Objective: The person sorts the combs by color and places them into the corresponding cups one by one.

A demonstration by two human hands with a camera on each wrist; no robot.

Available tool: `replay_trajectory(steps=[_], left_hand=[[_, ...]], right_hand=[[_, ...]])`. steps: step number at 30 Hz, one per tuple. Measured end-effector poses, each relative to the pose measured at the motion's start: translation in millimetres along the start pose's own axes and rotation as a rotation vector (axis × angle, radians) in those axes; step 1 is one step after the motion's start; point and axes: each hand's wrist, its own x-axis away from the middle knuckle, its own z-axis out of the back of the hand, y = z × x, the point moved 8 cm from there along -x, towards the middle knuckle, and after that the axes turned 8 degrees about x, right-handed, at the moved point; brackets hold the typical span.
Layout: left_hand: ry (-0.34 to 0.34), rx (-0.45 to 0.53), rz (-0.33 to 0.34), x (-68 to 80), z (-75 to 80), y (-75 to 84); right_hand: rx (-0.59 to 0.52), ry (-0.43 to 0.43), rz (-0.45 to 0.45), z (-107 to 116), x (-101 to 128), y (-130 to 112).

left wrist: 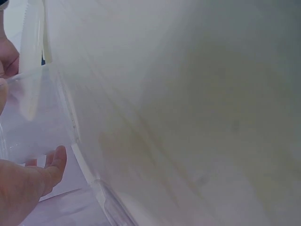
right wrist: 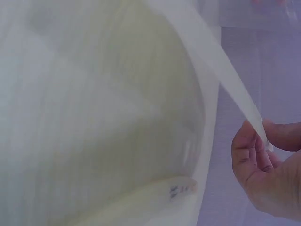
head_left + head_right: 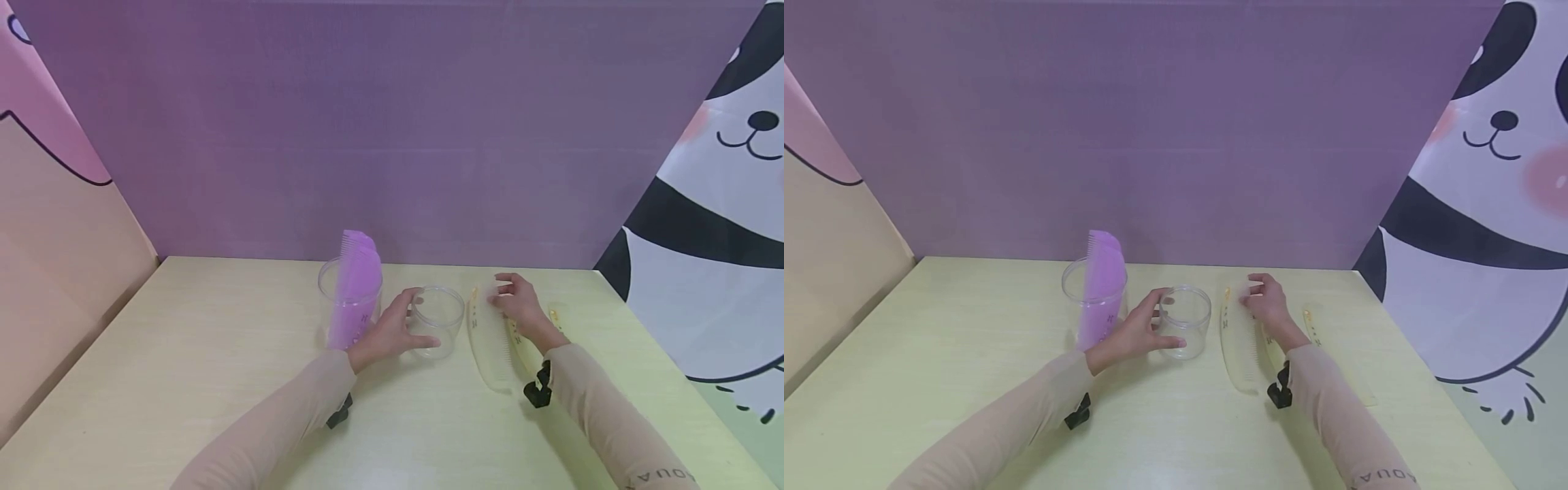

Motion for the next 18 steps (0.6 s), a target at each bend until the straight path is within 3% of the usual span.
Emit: replay_trajectory(steps=[7, 18], left_hand=[[-0.005, -0.003, -0.002, 0.5, 0.1, 0.5], [-0.007, 0.001, 0.001, -0.5, -1.0, 0.2]], right_hand=[[-0.047, 0.041, 0.023, 10, -3, -8], [-0.070, 0.026, 0.084, 22, -3, -27]])
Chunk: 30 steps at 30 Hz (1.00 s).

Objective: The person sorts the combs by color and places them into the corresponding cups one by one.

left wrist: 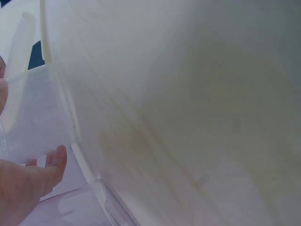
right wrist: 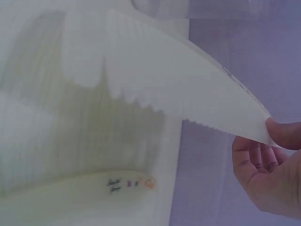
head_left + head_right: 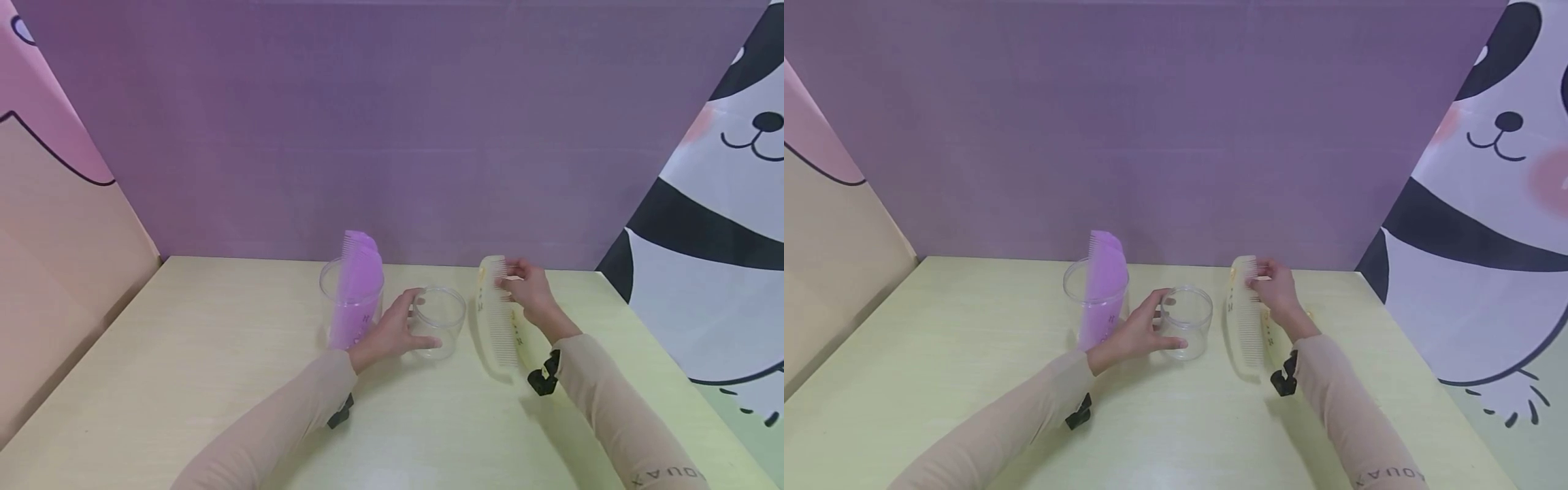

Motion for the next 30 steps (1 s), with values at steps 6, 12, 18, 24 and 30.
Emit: replay_trajectory(steps=[6, 12, 18, 24, 30], left_hand=[[0.000, -0.005, -0.003, -0.4, -0.7, -1.7], [-0.002, 0.001, -0.006, 0.2, -0.2, -0.8], [-0.001, 0.005, -0.004, 2.0, 0.7, 1.6], [0.000, 0.003, -0.002, 1.4, 0.7, 1.2], [0.001, 0.001, -0.012, -0.9, 0.0, -0.6]], right_hand=[[-0.004, 0.007, 0.027, 10, -2, -14], [-0.004, 0.007, 0.054, 18, -4, -25], [-0.016, 0.027, 0.111, 26, -3, -38], [-0.044, 0.068, 0.143, 33, -2, -52], [-0.103, 0.128, 0.191, 43, -1, -69]])
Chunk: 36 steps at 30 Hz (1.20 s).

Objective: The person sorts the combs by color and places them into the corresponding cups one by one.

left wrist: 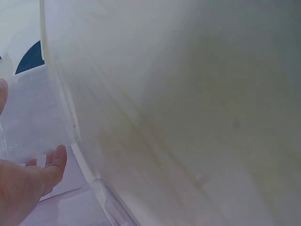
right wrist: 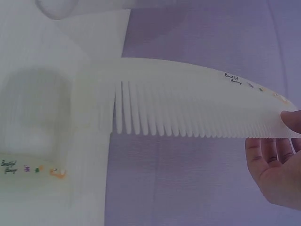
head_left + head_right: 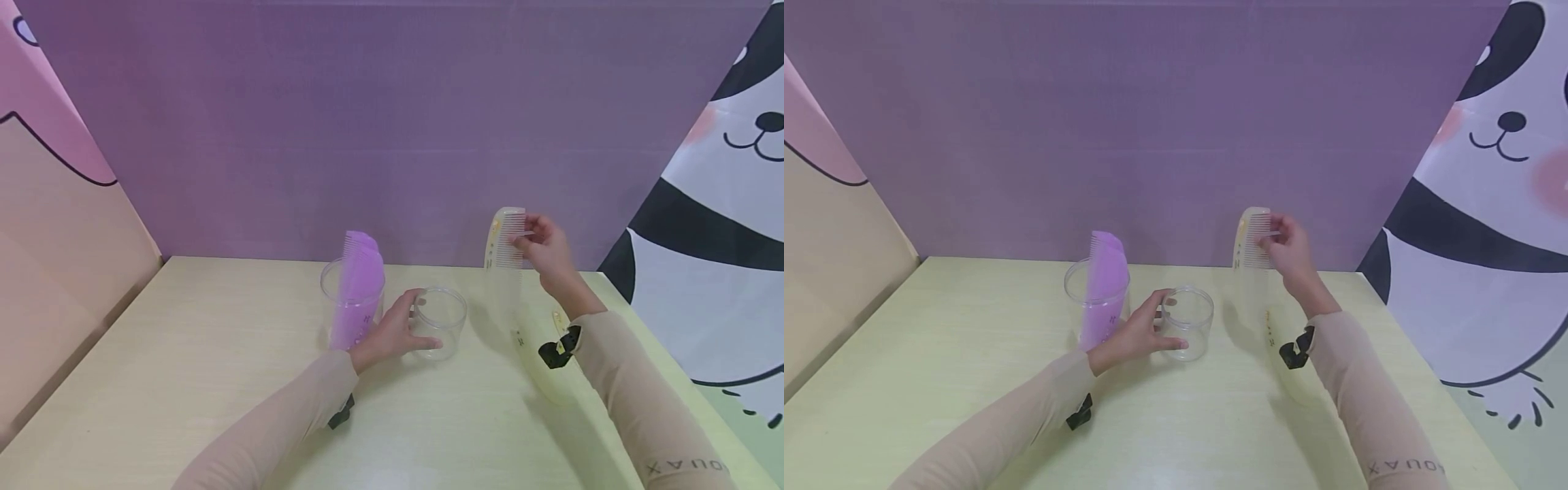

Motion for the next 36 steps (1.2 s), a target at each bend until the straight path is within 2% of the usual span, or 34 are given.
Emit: replay_trajectory(steps=[11, 25, 31, 36], left_hand=[[-0.001, 0.016, 0.001, -0.6, -0.6, -1.6], [0.004, -0.002, 0.019, 2.4, 2.1, -0.3], [0.000, 0.003, 0.022, 3.1, 2.8, 0.5], [-0.003, 0.008, 0.029, 2.8, 2.0, -0.5]], right_hand=[[-0.246, 0.039, 0.072, 5, -2, -31], [-0.371, 0.076, 0.107, 0, -6, -63], [-0.481, 0.043, 0.133, -13, -4, -75], [-0.494, -0.006, 0.146, -26, 1, -79]])
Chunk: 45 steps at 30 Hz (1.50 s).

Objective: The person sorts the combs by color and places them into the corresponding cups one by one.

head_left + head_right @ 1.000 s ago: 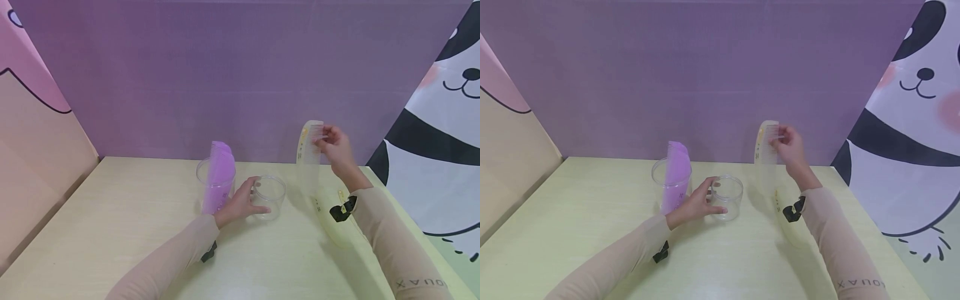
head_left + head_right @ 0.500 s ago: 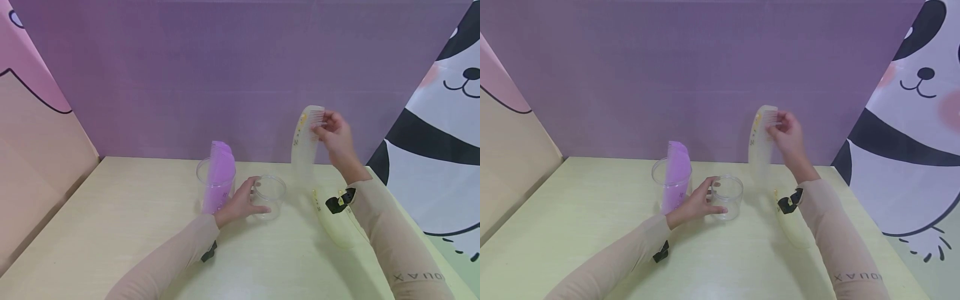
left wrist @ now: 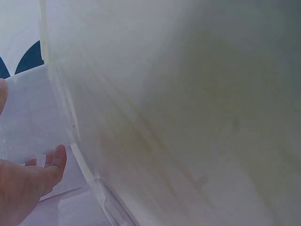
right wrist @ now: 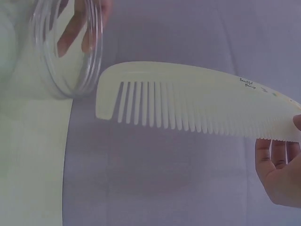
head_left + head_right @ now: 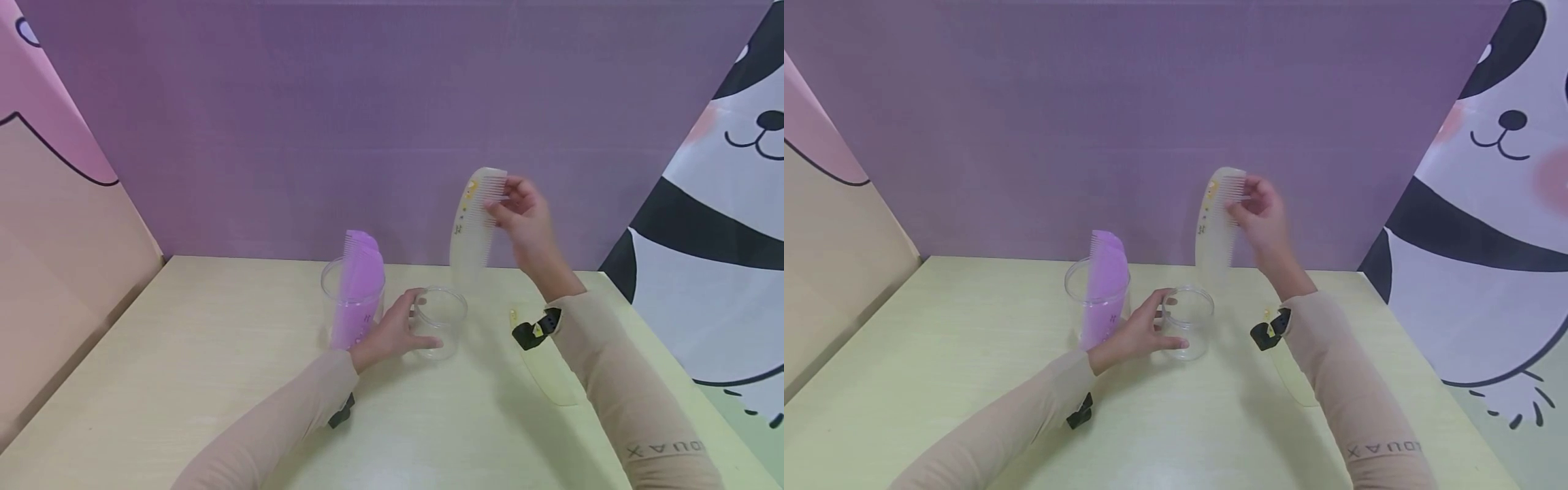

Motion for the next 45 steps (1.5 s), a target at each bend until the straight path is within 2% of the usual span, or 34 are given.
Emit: replay_trajectory(steps=[7, 14, 20, 33, 45], left_hand=[[-0.005, 0.006, -0.010, -0.9, -0.5, 0.4], [-0.020, 0.035, -0.018, -1.2, -1.4, -0.4], [-0.017, 0.054, -0.008, -0.5, -1.1, -0.9], [-0.015, 0.069, -0.020, -1.6, -1.4, -0.4], [-0.009, 0.058, -0.029, -2.0, -1.0, 0.2]], right_hand=[[0.034, -0.027, 0.010, -11, 5, 12], [0.060, -0.045, -0.013, -20, 10, 31], [0.131, -0.079, -0.047, -27, 17, 47], [0.216, -0.103, -0.102, -27, 31, 79], [0.236, -0.106, -0.135, -28, 37, 93]])
